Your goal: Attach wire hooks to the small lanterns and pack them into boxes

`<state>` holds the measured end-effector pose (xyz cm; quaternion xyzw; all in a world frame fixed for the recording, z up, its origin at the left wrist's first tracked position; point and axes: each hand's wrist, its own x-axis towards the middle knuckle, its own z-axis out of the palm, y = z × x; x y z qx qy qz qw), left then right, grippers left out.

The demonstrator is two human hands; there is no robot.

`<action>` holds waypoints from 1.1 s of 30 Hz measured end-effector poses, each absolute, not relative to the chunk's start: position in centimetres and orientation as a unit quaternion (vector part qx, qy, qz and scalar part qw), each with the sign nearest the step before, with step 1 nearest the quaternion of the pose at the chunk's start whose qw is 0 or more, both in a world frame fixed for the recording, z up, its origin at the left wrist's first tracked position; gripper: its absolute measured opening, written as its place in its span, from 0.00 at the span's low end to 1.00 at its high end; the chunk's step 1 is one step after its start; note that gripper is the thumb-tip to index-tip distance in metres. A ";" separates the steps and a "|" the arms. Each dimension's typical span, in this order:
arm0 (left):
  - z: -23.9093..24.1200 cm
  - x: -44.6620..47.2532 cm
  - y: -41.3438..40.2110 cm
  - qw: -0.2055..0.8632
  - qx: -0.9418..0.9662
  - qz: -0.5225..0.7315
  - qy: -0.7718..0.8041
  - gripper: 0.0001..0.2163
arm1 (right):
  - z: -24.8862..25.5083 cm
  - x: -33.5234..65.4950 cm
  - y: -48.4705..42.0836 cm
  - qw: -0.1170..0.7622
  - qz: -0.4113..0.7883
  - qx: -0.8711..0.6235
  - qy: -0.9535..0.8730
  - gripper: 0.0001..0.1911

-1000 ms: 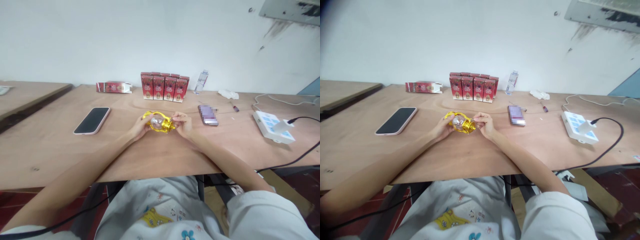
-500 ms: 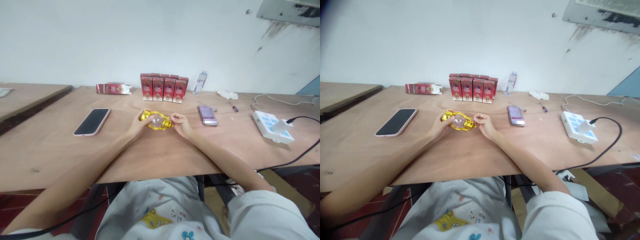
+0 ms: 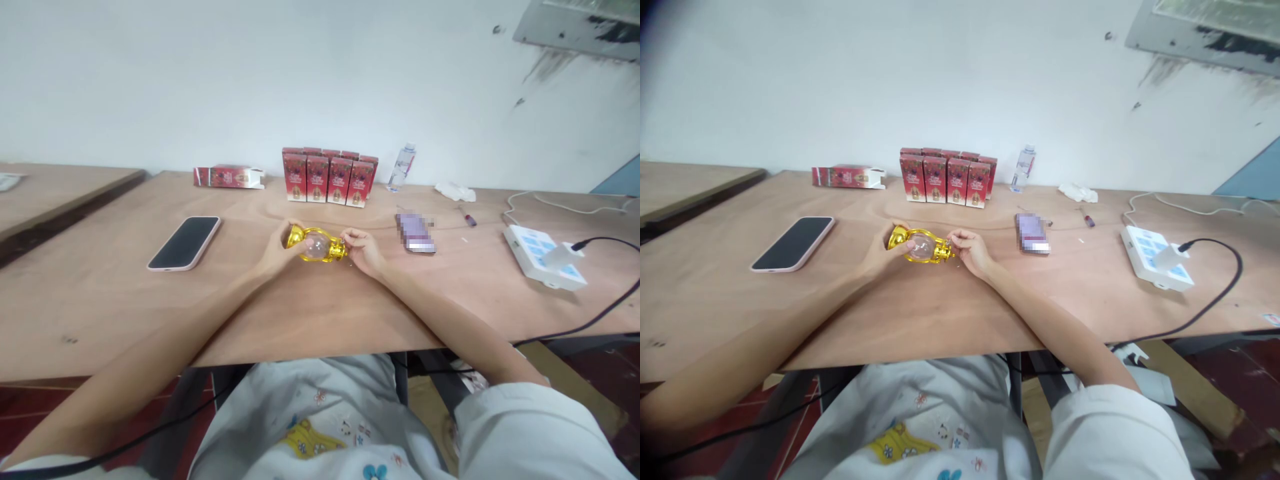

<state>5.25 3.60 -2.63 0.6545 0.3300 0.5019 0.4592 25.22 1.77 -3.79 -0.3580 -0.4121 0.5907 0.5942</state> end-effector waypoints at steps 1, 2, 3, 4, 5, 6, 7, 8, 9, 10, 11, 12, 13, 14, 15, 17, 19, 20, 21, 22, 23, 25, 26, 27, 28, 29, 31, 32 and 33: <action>-2.8 5.3 3.7 0.461 0.651 0.504 0.331 0.18 | -3.8 25.2 1.7 0.596 0.593 -0.356 -0.407 0.05; -3.0 5.3 3.8 0.465 0.645 0.509 0.330 0.18 | -3.8 25.1 1.7 0.600 0.592 -0.356 -0.404 0.05; -3.3 5.4 3.9 0.473 0.636 0.515 0.327 0.17 | -3.7 25.0 1.7 0.603 0.587 -0.360 -0.403 0.06; -3.4 5.5 4.0 0.483 0.625 0.521 0.324 0.17 | -3.8 24.9 1.7 0.606 0.579 -0.365 -0.405 0.07; -3.6 5.6 4.0 0.493 0.615 0.526 0.321 0.17 | -3.8 24.8 1.7 0.608 0.571 -0.370 -0.409 0.08; -3.7 5.6 4.0 0.500 0.607 0.530 0.318 0.17 | -3.8 24.8 1.7 0.610 0.563 -0.375 -0.414 0.09; -3.7 5.7 3.9 0.504 0.602 0.533 0.316 0.17 | -3.9 24.8 1.7 0.611 0.556 -0.377 -0.419 0.09; -3.7 5.7 3.9 0.502 0.600 0.536 0.316 0.17 | -3.9 24.7 1.7 0.613 0.550 -0.378 -0.423 0.10; -3.7 5.7 3.8 0.497 0.601 0.538 0.319 0.17 | -4.0 24.8 1.7 0.615 0.546 -0.378 -0.425 0.12; -3.7 5.7 3.8 0.489 0.602 0.541 0.325 0.17 | -4.1 24.8 1.7 0.617 0.542 -0.381 -0.425 0.13; -3.6 5.8 3.7 0.483 0.602 0.543 0.331 0.18 | -4.2 24.8 1.7 0.619 0.538 -0.387 -0.422 0.14; -3.6 5.8 3.6 0.480 0.599 0.546 0.336 0.18 | -4.3 24.9 1.7 0.621 0.532 -0.395 -0.419 0.15; -3.6 5.9 3.5 0.485 0.592 0.548 0.338 0.18 | -4.3 24.9 1.7 0.623 0.526 -0.404 -0.415 0.15; -3.5 5.9 3.5 0.499 0.580 0.548 0.337 0.18 | -4.4 25.0 1.7 0.625 0.519 -0.411 -0.413 0.16; -3.4 6.0 3.4 0.523 0.564 0.545 0.334 0.18 | -4.5 25.0 1.8 0.627 0.514 -0.416 -0.412 0.16; -3.2 6.2 3.3 0.585 0.521 0.527 0.328 0.19 | -4.5 25.0 1.9 0.629 0.506 -0.415 -0.419 0.16; -3.0 6.4 3.2 0.636 0.479 0.508 0.328 0.19 | -4.7 25.0 2.0 0.626 0.495 -0.415 -0.437 0.16; -2.8 6.4 3.2 0.650 0.463 0.504 0.330 0.20 | -4.7 24.9 2.1 0.621 0.487 -0.419 -0.449 0.16; -2.7 6.4 3.2 0.658 0.451 0.503 0.331 0.20 | -4.8 24.8 2.1 0.614 0.480 -0.424 -0.461 0.16; -2.6 6.4 3.2 0.662 0.444 0.505 0.331 0.20 | -4.9 24.7 2.1 0.604 0.477 -0.428 -0.473 0.15; -2.5 6.5 3.1 0.662 0.440 0.508 0.331 0.20 | -5.0 24.5 2.1 0.595 0.478 -0.429 -0.483 0.15; -2.4 6.5 3.1 0.659 0.441 0.512 0.331 0.20 | -5.2 24.3 2.1 0.581 0.488 -0.426 -0.492 0.14; -2.4 6.5 3.1 0.656 0.443 0.514 0.331 0.20 | -5.3 24.2 2.0 0.579 0.491 -0.425 -0.493 0.13; -2.4 6.5 3.0 0.653 0.446 0.515 0.330 0.19 | -5.4 24.1 2.0 0.581 0.489 -0.426 -0.492 0.12; -2.5 6.5 3.0 0.652 0.447 0.517 0.330 0.19 | -5.4 24.1 2.0 0.584 0.483 -0.430 -0.490 0.12; -2.5 6.5 3.0 0.652 0.447 0.517 0.329 0.19 | -5.5 24.1 2.0 0.589 0.472 -0.435 -0.491 0.12; -2.5 6.6 2.9 0.658 0.441 0.513 0.331 0.18 | -5.7 24.2 2.1 0.600 0.441 -0.444 -0.498 0.12; -2.5 6.6 2.9 0.663 0.435 0.510 0.333 0.17 | -5.7 24.3 2.1 0.605 0.425 -0.447 -0.503 0.12; -2.5 6.6 2.9 0.669 0.429 0.506 0.334 0.16 | -5.8 24.3 2.1 0.610 0.412 -0.448 -0.508 0.12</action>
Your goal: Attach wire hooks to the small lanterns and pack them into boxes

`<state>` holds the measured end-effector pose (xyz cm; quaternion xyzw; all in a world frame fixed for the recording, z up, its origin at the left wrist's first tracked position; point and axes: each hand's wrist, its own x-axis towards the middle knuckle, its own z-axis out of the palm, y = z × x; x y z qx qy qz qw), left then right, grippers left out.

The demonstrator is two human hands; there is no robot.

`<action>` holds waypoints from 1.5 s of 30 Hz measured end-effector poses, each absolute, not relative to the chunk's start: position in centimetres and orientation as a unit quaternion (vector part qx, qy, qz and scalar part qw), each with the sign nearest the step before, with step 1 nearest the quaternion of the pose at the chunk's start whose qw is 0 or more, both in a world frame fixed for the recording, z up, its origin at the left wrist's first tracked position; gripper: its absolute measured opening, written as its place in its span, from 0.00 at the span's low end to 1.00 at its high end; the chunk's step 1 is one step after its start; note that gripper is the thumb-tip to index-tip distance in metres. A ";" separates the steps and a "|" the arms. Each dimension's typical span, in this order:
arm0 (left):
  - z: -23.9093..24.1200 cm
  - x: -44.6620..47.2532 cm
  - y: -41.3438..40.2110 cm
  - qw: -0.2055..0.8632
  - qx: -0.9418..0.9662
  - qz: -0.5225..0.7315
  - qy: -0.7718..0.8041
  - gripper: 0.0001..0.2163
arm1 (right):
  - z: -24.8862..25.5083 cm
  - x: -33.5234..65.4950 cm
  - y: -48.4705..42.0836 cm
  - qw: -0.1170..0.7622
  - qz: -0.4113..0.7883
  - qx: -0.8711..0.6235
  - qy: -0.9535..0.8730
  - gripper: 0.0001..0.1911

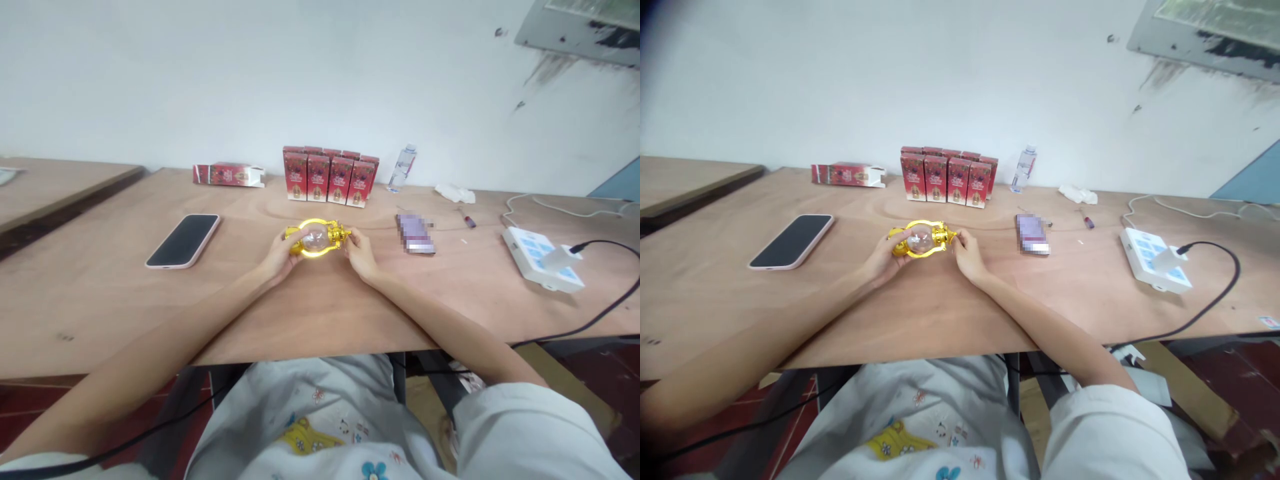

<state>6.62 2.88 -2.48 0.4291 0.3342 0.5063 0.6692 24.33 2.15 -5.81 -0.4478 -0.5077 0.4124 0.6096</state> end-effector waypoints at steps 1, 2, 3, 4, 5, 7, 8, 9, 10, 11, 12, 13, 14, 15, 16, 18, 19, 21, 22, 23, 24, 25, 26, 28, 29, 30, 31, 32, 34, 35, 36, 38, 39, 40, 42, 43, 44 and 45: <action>-2.4 6.7 2.8 0.675 0.423 0.504 0.335 0.15 | -5.9 24.4 2.2 0.613 0.404 -0.448 -0.510 0.12; -2.4 6.7 2.8 0.679 0.418 0.501 0.335 0.14 | -5.9 24.4 2.2 0.616 0.400 -0.448 -0.510 0.12; -2.4 6.7 2.7 0.683 0.414 0.500 0.335 0.13 | -5.8 24.4 2.2 0.617 0.402 -0.448 -0.507 0.12; -2.3 6.8 2.7 0.685 0.411 0.500 0.334 0.12 | -5.8 24.4 2.1 0.616 0.408 -0.449 -0.502 0.12; -2.3 6.8 2.7 0.687 0.408 0.500 0.334 0.12 | -5.7 24.3 2.1 0.615 0.417 -0.450 -0.495 0.12; -2.2 6.8 2.7 0.688 0.404 0.501 0.335 0.11 | -5.4 24.2 1.9 0.612 0.442 -0.449 -0.477 0.11; -2.3 6.8 2.7 0.687 0.403 0.503 0.336 0.12 | -5.2 24.1 1.9 0.612 0.454 -0.448 -0.469 0.11; -2.3 6.7 2.8 0.686 0.402 0.505 0.336 0.12 | -5.1 24.1 1.8 0.612 0.462 -0.446 -0.461 0.11; -2.3 6.7 2.9 0.685 0.402 0.506 0.336 0.12 | -4.9 24.1 1.8 0.614 0.467 -0.445 -0.455 0.11; -2.3 6.7 2.9 0.685 0.403 0.506 0.336 0.12 | -4.8 24.1 1.7 0.617 0.467 -0.446 -0.450 0.10; -2.3 6.6 2.9 0.685 0.406 0.504 0.335 0.12 | -4.8 24.1 1.7 0.619 0.464 -0.449 -0.447 0.10; -2.3 6.6 3.0 0.685 0.409 0.503 0.334 0.12 | -4.7 24.1 1.7 0.621 0.459 -0.452 -0.446 0.09; -2.2 6.6 3.0 0.685 0.410 0.502 0.333 0.12 | -4.7 24.2 1.7 0.621 0.453 -0.456 -0.447 0.09; -2.2 6.6 2.9 0.685 0.411 0.501 0.333 0.12 | -4.7 24.2 1.7 0.621 0.446 -0.461 -0.451 0.08; -2.1 6.6 2.9 0.685 0.410 0.501 0.333 0.11 | -4.8 24.2 1.8 0.620 0.438 -0.465 -0.455 0.08; -2.0 6.7 2.8 0.688 0.406 0.499 0.335 0.10 | -4.9 24.4 1.8 0.619 0.420 -0.470 -0.469 0.08; -1.9 6.7 2.7 0.690 0.404 0.497 0.336 0.10 | -5.0 24.4 1.9 0.619 0.406 -0.472 -0.478 0.09; -1.8 6.8 2.6 0.695 0.400 0.495 0.336 0.10 | -5.1 24.6 2.0 0.618 0.365 -0.478 -0.506 0.11; -1.8 6.8 2.6 0.695 0.398 0.495 0.336 0.10 | -5.2 24.7 2.1 0.616 0.339 -0.482 -0.523 0.12; -1.8 6.9 2.6 0.695 0.398 0.496 0.336 0.10 | -5.2 24.8 2.2 0.613 0.312 -0.485 -0.540 0.13; -1.8 6.8 2.6 0.693 0.398 0.498 0.336 0.10 | -5.3 25.0 2.4 0.609 0.289 -0.486 -0.556 0.14; -1.8 6.8 2.7 0.690 0.400 0.500 0.336 0.10 | -5.3 25.2 2.6 0.603 0.271 -0.487 -0.571 0.14; -1.9 6.8 2.7 0.686 0.402 0.503 0.339 0.11 | -5.3 25.5 2.7 0.597 0.256 -0.487 -0.584 0.14; -2.1 6.7 2.9 0.674 0.409 0.509 0.344 0.12 | -5.2 26.2 3.1 0.579 0.226 -0.497 -0.605 0.14; -2.2 6.7 3.0 0.665 0.415 0.514 0.349 0.13 | -5.0 26.6 3.3 0.569 0.207 -0.506 -0.614 0.14; -2.3 6.7 3.1 0.653 0.424 0.517 0.355 0.14 | -4.8 27.0 3.4 0.559 0.185 -0.517 -0.622 0.14; -2.4 6.7 3.3 0.641 0.438 0.515 0.362 0.16 | -4.5 27.4 3.5 0.547 0.163 -0.528 -0.629 0.13; -2.6 6.7 3.5 0.629 0.456 0.509 0.370 0.18 | -4.2 27.9 3.5 0.535 0.143 -0.540 -0.634 0.13; -2.8 6.6 3.8 0.592 0.506 0.488 0.393 0.22 | -3.6 28.6 3.3 0.514 0.107 -0.557 -0.643 0.14; -3.0 6.5 4.0 0.562 0.541 0.476 0.406 0.23 | -3.3 28.9 3.1 0.506 0.083 -0.563 -0.648 0.15; -3.1 6.4 4.2 0.521 0.581 0.465 0.418 0.24 | -3.0 29.0 2.8 0.500 0.054 -0.565 -0.654 0.16; -3.5 6.0 4.4 0.415 0.668 0.439 0.435 0.24 | -2.7 29.1 2.2 0.494 -0.028 -0.552 -0.672 0.17; -3.6 5.9 4.5 0.363 0.704 0.424 0.439 0.24 | -2.6 28.9 1.9 0.486 -0.074 -0.535 -0.687 0.18; -3.8 5.7 4.6 0.320 0.730 0.412 0.442 0.24 | -2.7 28.6 1.6 0.473 -0.118 -0.510 -0.709 0.18; -4.2 5.4 4.8 0.265 0.748 0.404 0.456 0.23 | -3.0 27.6 1.0 0.432 -0.196 -0.439 -0.763 0.18; -4.3 5.3 5.0 0.256 0.742 0.411 0.464 0.22 | -3.2 27.0 0.7 0.408 -0.225 -0.396 -0.791 0.17; -4.5 5.2 5.2 0.255 0.728 0.427 0.472 0.22 | -3.5 26.4 0.4 0.389 -0.247 -0.348 -0.816 0.16; -4.7 5.2 5.4 0.264 0.711 0.445 0.475 0.22 | -3.7 25.8 0.2 0.377 -0.256 -0.305 -0.836 0.14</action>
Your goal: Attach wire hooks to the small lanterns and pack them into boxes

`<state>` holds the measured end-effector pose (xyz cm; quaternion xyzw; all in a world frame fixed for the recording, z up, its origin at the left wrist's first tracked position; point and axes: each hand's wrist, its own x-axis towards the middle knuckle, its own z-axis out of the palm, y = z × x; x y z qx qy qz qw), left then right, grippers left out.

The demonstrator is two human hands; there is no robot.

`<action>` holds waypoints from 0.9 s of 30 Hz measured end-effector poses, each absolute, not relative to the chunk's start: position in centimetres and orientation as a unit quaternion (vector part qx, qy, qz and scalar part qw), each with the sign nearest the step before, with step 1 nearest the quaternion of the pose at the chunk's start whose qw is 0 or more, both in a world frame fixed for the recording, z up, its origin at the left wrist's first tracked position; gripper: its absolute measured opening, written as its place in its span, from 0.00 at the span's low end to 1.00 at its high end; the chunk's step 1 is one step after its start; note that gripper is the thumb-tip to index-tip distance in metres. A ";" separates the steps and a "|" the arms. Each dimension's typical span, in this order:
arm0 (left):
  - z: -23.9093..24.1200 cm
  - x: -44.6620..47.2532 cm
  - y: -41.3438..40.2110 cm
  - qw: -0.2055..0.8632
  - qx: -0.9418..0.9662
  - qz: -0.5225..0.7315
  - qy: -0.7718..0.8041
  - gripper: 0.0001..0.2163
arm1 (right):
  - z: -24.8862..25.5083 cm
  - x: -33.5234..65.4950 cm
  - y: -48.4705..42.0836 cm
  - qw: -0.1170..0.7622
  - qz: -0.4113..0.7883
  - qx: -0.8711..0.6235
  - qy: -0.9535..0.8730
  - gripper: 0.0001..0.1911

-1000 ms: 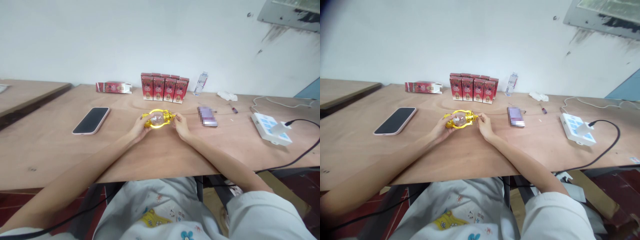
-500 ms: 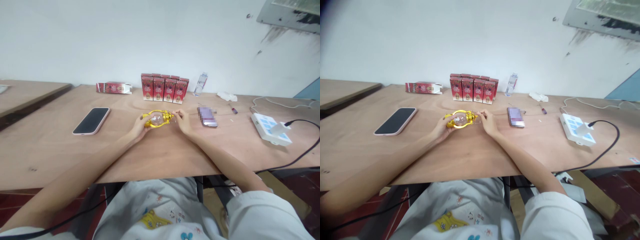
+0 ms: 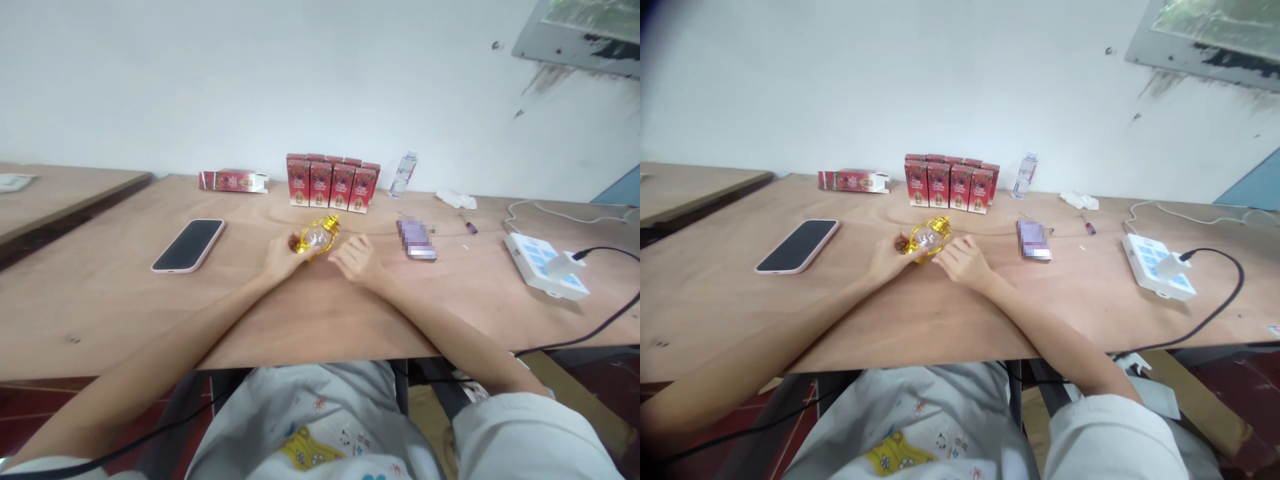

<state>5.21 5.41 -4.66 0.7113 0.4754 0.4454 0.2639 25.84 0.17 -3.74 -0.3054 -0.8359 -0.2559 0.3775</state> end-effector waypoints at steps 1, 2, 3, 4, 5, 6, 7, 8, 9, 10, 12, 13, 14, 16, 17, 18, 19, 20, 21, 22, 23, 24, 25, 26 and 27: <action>-4.8 5.2 5.7 0.281 0.694 0.465 0.472 0.22 | -4.0 25.3 -0.1 0.378 -0.251 -0.273 -0.848 0.11; -4.9 5.3 5.9 0.306 0.677 0.485 0.461 0.23 | -4.2 24.9 -0.3 0.395 -0.232 -0.263 -0.849 0.08; -5.0 5.3 6.1 0.335 0.663 0.501 0.444 0.23 | -4.4 24.5 -0.4 0.424 -0.200 -0.273 -0.840 0.08; -5.1 5.5 6.1 0.364 0.653 0.512 0.423 0.23 | -4.6 24.3 -0.4 0.465 -0.156 -0.299 -0.819 0.10; -5.1 5.6 6.1 0.391 0.646 0.518 0.402 0.23 | -4.8 24.2 -0.4 0.509 -0.102 -0.335 -0.787 0.15; -5.2 5.9 6.0 0.415 0.643 0.519 0.382 0.24 | -4.9 24.1 -0.2 0.548 -0.038 -0.369 -0.749 0.21; -5.3 6.1 5.7 0.434 0.643 0.516 0.363 0.24 | -5.1 24.1 0.0 0.580 0.033 -0.394 -0.712 0.26; -5.4 6.4 5.4 0.448 0.649 0.507 0.347 0.23 | -5.2 24.1 0.3 0.601 0.110 -0.406 -0.680 0.31; -5.5 6.6 5.1 0.460 0.658 0.495 0.333 0.23 | -5.3 24.1 0.7 0.608 0.187 -0.407 -0.655 0.35; -5.6 6.8 4.8 0.468 0.670 0.480 0.320 0.22 | -5.4 24.0 1.0 0.605 0.257 -0.402 -0.637 0.36; -6.0 7.1 4.6 0.464 0.705 0.447 0.295 0.21 | -5.6 23.9 1.5 0.585 0.354 -0.391 -0.616 0.32; -6.1 7.1 4.9 0.445 0.731 0.431 0.285 0.20 | -5.7 23.9 1.7 0.578 0.376 -0.391 -0.610 0.29; -6.1 6.9 5.4 0.410 0.760 0.419 0.281 0.18 | -5.7 23.9 1.8 0.576 0.383 -0.395 -0.604 0.26; -6.0 6.1 7.4 0.284 0.821 0.392 0.303 0.16 | -5.9 24.3 2.2 0.589 0.360 -0.422 -0.588 0.24; -5.8 5.5 8.7 0.202 0.836 0.387 0.333 0.15 | -6.1 24.6 2.5 0.598 0.337 -0.442 -0.577 0.24; -5.5 4.7 10.3 0.117 0.845 0.368 0.371 0.16 | -6.3 25.0 2.8 0.605 0.310 -0.467 -0.565 0.24; -5.1 3.7 11.9 0.089 0.843 0.359 0.392 0.16 | -6.4 25.5 3.1 0.607 0.285 -0.491 -0.555 0.25; -4.8 2.6 13.5 0.066 0.840 0.345 0.412 0.15 | -6.6 26.0 3.4 0.609 0.263 -0.511 -0.546 0.26; -4.4 1.5 15.0 0.006 0.837 0.307 0.452 0.15 | -6.8 26.5 3.7 0.610 0.242 -0.527 -0.539 0.27; -4.0 0.4 16.4 -0.039 0.827 0.270 0.492 0.14 | -7.0 26.9 4.0 0.611 0.223 -0.539 -0.535 0.28; -3.7 -0.7 17.6 -0.072 0.813 0.247 0.522 0.14 | -7.1 27.3 4.3 0.611 0.208 -0.548 -0.532 0.28; -3.5 -1.7 18.6 -0.081 0.802 0.247 0.538 0.14 | -7.2 27.5 4.4 0.609 0.196 -0.556 -0.531 0.27; -3.3 -2.5 19.5 -0.086 0.796 0.247 0.546 0.15 | -7.2 27.7 4.5 0.603 0.188 -0.566 -0.530 0.27; -3.1 -3.0 20.3 -0.087 0.795 0.250 0.546 0.15 | -7.2 27.7 4.5 0.597 0.177 -0.577 -0.528 0.27; -2.9 -3.4 21.0 -0.077 0.803 0.253 0.534 0.16 | -7.1 27.6 4.4 0.593 0.160 -0.589 -0.525 0.29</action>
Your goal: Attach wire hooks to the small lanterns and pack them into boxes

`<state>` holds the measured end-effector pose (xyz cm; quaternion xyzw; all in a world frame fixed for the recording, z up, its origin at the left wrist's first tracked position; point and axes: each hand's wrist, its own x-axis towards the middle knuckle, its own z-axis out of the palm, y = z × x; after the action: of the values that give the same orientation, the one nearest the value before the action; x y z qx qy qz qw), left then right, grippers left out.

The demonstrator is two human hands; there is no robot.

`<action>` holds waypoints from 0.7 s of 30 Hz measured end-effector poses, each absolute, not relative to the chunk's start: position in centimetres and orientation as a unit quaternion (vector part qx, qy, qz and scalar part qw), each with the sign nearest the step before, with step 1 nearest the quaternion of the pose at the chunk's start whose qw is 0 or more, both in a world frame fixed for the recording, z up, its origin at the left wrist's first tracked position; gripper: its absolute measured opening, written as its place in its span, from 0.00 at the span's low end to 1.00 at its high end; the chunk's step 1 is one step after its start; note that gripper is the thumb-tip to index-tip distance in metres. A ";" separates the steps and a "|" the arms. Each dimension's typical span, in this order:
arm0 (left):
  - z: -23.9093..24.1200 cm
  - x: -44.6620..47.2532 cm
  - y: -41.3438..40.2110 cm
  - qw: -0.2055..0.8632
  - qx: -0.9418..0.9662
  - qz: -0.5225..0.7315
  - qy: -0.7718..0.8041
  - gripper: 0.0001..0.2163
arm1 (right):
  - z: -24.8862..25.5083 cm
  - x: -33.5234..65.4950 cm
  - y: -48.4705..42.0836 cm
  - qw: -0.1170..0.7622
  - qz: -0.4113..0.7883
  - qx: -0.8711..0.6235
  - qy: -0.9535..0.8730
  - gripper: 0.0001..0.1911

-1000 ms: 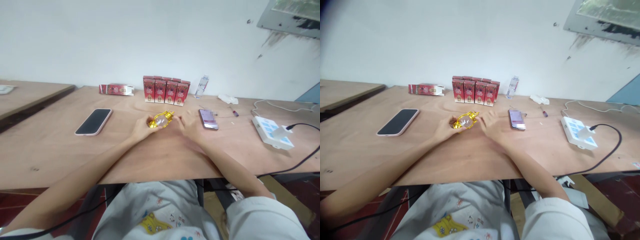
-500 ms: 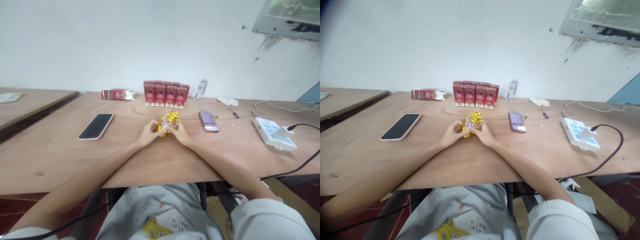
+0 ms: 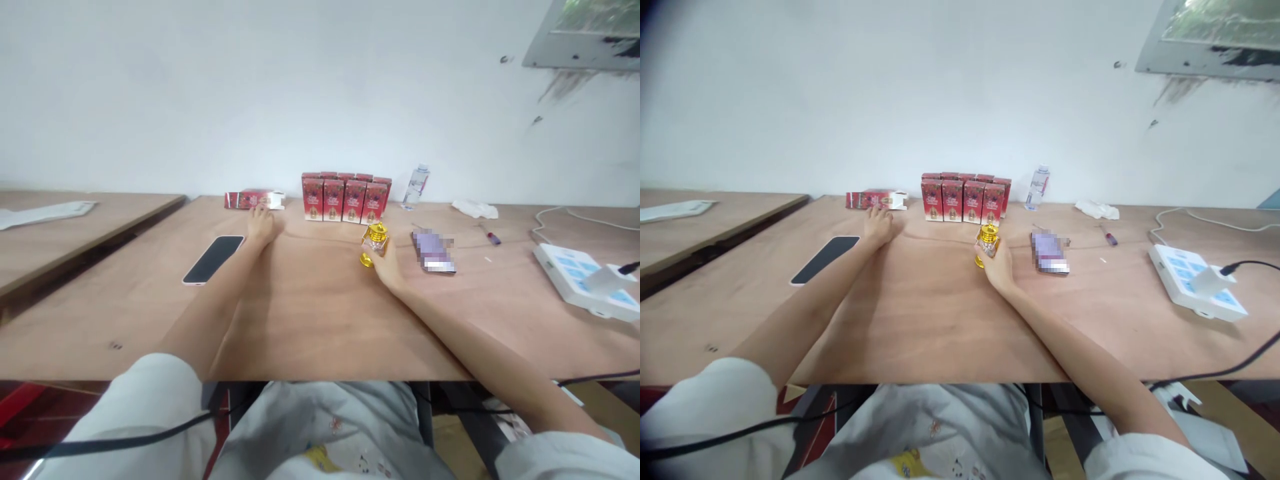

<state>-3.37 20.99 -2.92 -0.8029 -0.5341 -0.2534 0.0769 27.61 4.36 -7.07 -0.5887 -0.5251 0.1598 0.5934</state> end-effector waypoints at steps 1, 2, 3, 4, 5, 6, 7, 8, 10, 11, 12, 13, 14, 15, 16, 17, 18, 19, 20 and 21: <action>-2.8 -3.5 21.7 0.060 -0.815 -0.255 -0.517 0.16 | -6.9 27.4 4.1 0.593 0.131 -0.599 -0.521 0.31; -2.6 -3.3 22.4 0.040 -0.828 -0.254 -0.499 0.16 | -6.7 27.2 3.8 0.598 0.091 -0.605 -0.519 0.33; -2.5 -3.1 23.2 0.025 -0.838 -0.249 -0.484 0.15 | -6.5 26.9 3.4 0.605 0.040 -0.601 -0.520 0.34; -2.3 -2.6 23.9 0.014 -0.846 -0.245 -0.474 0.15 | -6.2 26.6 2.9 0.612 -0.017 -0.587 -0.529 0.34; -2.2 -2.2 24.7 0.006 -0.850 -0.242 -0.468 0.14 | -6.0 26.2 2.3 0.615 -0.072 -0.563 -0.548 0.32; -2.0 -1.6 25.4 0.002 -0.853 -0.241 -0.464 0.13 | -5.8 25.8 1.8 0.610 -0.124 -0.530 -0.577 0.30; -1.9 -1.2 26.1 -0.001 -0.853 -0.243 -0.462 0.11 | -5.7 25.5 1.2 0.598 -0.170 -0.493 -0.609 0.28; -1.8 -0.7 26.6 -0.002 -0.853 -0.246 -0.461 0.11 | -5.6 25.1 0.7 0.578 -0.205 -0.458 -0.643 0.27; -1.6 -0.1 27.4 0.001 -0.850 -0.253 -0.462 0.15 | -5.6 24.4 -0.1 0.542 -0.264 -0.394 -0.694 0.27; -1.6 0.0 27.5 0.005 -0.850 -0.255 -0.462 0.17 | -5.7 24.1 -0.3 0.527 -0.287 -0.365 -0.712 0.26; -1.5 0.1 27.5 0.010 -0.850 -0.255 -0.461 0.17 | -5.7 23.9 -0.4 0.518 -0.307 -0.340 -0.722 0.25; -1.4 0.1 27.4 0.015 -0.852 -0.252 -0.459 0.14 | -5.8 23.7 -0.5 0.513 -0.322 -0.322 -0.728 0.23; -1.3 0.0 27.1 0.021 -0.855 -0.246 -0.456 0.12 | -5.8 23.6 -0.5 0.512 -0.331 -0.312 -0.728 0.22; -1.2 0.0 26.8 0.027 -0.859 -0.238 -0.453 0.09 | -5.7 23.6 -0.5 0.515 -0.336 -0.309 -0.726 0.21; -1.1 -0.1 26.3 0.034 -0.864 -0.228 -0.448 0.08 | -5.7 23.6 -0.5 0.518 -0.335 -0.312 -0.722 0.20; -1.0 -0.3 25.6 0.041 -0.869 -0.218 -0.443 0.09 | -5.6 23.7 -0.4 0.520 -0.331 -0.316 -0.721 0.19; -0.8 -0.4 24.9 0.049 -0.874 -0.208 -0.437 0.10 | -5.6 23.7 -0.3 0.519 -0.322 -0.319 -0.725 0.18; -0.7 -0.5 24.0 0.056 -0.878 -0.200 -0.431 0.11 | -5.6 23.8 -0.3 0.511 -0.306 -0.316 -0.738 0.16; -0.5 -0.6 22.9 0.064 -0.881 -0.193 -0.427 0.12 | -5.5 23.8 -0.2 0.498 -0.287 -0.307 -0.758 0.15; -0.3 -0.8 21.7 0.072 -0.884 -0.187 -0.422 0.13 | -5.5 23.8 -0.1 0.482 -0.267 -0.295 -0.781 0.14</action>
<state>-0.77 21.71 -0.32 -0.8843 -0.4217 -0.1871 0.0718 23.82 -0.06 -5.53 -0.2952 -0.7806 -0.2665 0.4822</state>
